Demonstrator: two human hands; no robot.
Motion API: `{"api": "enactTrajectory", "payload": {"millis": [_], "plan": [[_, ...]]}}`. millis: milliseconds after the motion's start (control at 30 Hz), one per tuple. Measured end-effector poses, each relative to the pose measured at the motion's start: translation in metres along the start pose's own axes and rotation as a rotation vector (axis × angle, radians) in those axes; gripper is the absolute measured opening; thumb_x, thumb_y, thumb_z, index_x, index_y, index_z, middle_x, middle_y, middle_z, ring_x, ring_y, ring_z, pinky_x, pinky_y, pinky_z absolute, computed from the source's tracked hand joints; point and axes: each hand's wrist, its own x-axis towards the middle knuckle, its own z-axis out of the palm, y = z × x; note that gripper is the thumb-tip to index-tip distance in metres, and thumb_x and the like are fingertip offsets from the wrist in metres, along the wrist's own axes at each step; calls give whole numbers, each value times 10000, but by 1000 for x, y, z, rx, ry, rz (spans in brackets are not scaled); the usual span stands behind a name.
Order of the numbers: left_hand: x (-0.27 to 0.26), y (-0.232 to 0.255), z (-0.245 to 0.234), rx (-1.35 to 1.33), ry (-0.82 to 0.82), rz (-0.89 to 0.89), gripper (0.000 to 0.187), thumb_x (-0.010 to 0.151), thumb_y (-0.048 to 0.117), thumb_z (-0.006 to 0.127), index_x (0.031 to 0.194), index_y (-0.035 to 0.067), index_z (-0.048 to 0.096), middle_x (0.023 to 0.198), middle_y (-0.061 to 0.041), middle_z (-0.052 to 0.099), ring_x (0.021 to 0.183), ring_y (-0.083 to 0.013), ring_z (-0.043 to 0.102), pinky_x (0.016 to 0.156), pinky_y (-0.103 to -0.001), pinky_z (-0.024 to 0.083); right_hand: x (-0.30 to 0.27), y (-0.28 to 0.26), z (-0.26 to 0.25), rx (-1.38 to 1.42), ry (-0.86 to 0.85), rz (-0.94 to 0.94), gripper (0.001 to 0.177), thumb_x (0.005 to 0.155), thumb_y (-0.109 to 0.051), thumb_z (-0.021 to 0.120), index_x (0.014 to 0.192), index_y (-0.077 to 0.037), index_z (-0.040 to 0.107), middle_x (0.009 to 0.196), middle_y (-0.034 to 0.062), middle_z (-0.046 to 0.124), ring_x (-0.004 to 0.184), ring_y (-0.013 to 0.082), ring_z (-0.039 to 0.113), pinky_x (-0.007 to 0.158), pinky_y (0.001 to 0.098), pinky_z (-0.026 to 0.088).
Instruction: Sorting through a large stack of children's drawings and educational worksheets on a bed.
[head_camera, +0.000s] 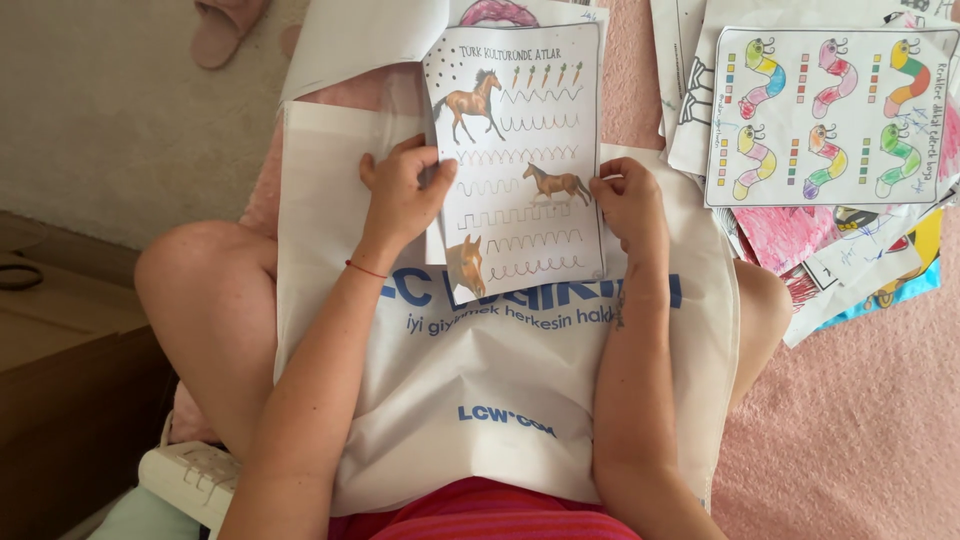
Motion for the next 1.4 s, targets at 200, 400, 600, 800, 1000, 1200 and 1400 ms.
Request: {"api": "enactTrajectory", "payload": {"millis": [200,400,600,800,1000,1200,1400], "plan": [[0,1,-5,-18,95,-16,226,955,281,723,843,88,757,688,-40,685,588,-192,556,898,-429,345,-3,-4,-5,-34,-16,26,246,910,-183,725,1098,-30,680,805,39,737,604,95,601,481,289,442],[0,3,-7,-22,142,-9,230,918,240,783,800,45,756,628,-75,661,541,-201,567,726,-359,432,-2,3,-5,3,-31,-17,234,914,-150,730,1090,-7,673,799,30,730,626,95,616,527,280,467],[1,-2,-9,-189,178,-79,207,918,194,802,872,-5,768,707,-79,731,610,-116,647,622,-274,506,8,17,-7,351,-127,-5,198,966,-132,715,1120,-19,660,822,-25,684,700,60,573,635,244,487],[4,4,-15,-371,158,-174,227,919,184,812,908,-40,774,746,-51,749,657,-55,619,620,-234,501,1,1,-13,524,-201,6,198,983,-130,707,1162,-57,670,883,-44,723,738,23,603,672,218,481],[4,6,-16,-366,163,-171,229,915,184,816,903,-42,776,750,-48,752,665,-54,632,627,-229,507,1,-3,-14,565,-220,3,186,988,-121,701,1156,-51,663,879,-30,729,741,28,635,680,218,519],[5,6,-15,-381,166,-194,231,910,190,817,899,-37,778,746,-50,752,660,-57,631,623,-230,508,3,-4,-12,569,-210,-1,177,995,-124,695,1153,-50,659,868,-26,725,718,28,625,654,219,503],[5,8,-15,-358,174,-178,228,911,186,816,902,-39,779,750,-48,753,667,-57,644,632,-232,516,0,-9,-13,534,-184,5,181,1000,-125,697,1160,-47,665,851,-32,714,709,23,605,647,216,485]]}}
